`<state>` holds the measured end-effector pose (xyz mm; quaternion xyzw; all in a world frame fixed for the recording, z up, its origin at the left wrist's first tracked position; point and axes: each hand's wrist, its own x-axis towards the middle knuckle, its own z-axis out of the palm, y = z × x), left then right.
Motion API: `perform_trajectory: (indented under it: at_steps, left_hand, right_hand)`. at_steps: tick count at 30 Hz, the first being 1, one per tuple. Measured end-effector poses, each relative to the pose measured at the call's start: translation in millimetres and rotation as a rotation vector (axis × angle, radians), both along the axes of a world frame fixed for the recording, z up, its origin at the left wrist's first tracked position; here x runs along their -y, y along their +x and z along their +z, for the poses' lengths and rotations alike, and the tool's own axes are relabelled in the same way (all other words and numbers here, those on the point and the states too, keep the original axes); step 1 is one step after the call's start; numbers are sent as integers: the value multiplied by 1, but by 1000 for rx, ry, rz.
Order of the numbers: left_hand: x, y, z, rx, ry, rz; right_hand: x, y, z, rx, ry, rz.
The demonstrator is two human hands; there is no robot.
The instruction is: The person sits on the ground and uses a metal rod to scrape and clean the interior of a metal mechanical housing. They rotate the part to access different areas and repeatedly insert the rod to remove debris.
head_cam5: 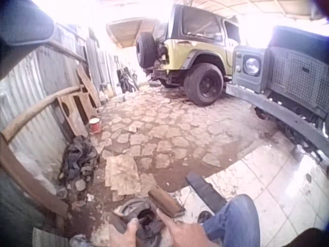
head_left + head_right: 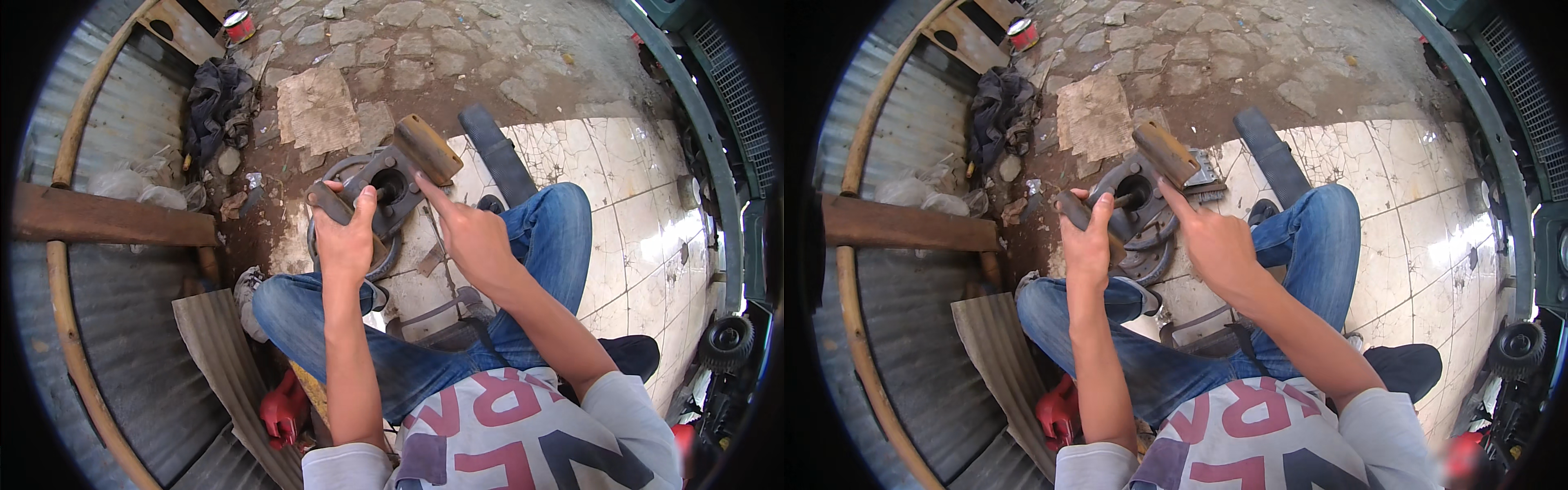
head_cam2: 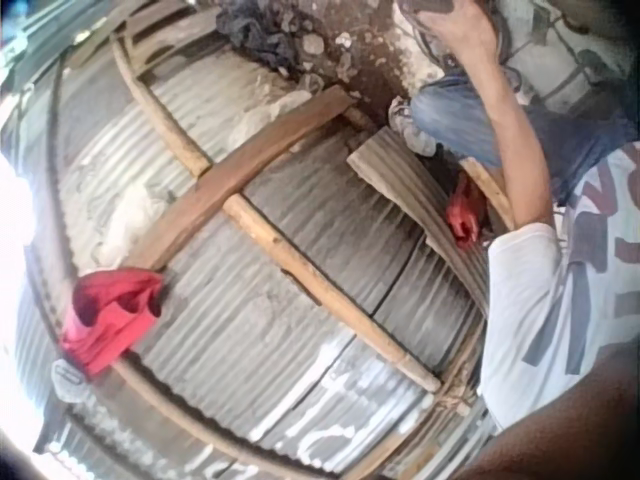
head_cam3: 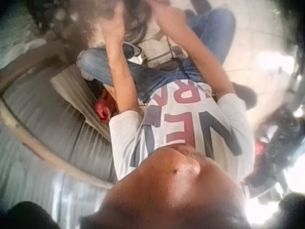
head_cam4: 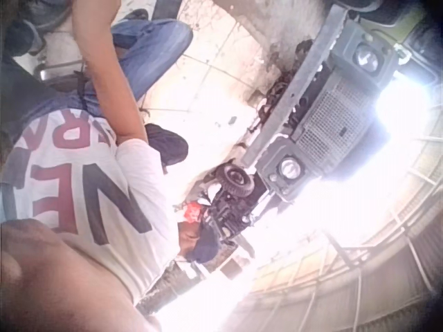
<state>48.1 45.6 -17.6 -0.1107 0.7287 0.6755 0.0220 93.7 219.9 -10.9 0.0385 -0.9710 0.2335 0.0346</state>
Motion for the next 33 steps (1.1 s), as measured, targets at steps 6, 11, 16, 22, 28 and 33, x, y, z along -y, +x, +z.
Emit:
perform_trajectory:
  at_steps: [6, 11, 16, 22, 28, 33]
  left_hand:
    - [-1, -14, 1, -33, -192, 25]
    - [6, -12, 2, -37, -159, -54]
    - [-4, -4, 17, -30, 16, -61]
    - [1, -20, 19, -12, -53, -82]
    - [2, -27, 16, -23, -37, -104]
    - [10, -32, 14, 75, 39, -56]
  right_hand:
    - [6, -7, -6, -15, -43, -66]
    - [12, -17, -9, -96, -88, -49]
    - [4, 16, -3, 56, -113, -73]
    - [-23, 62, -20, 28, -492, -84]
    - [-10, 73, -37, 17, -737, -82]
    - [-4, 65, -40, 6, -784, -23]
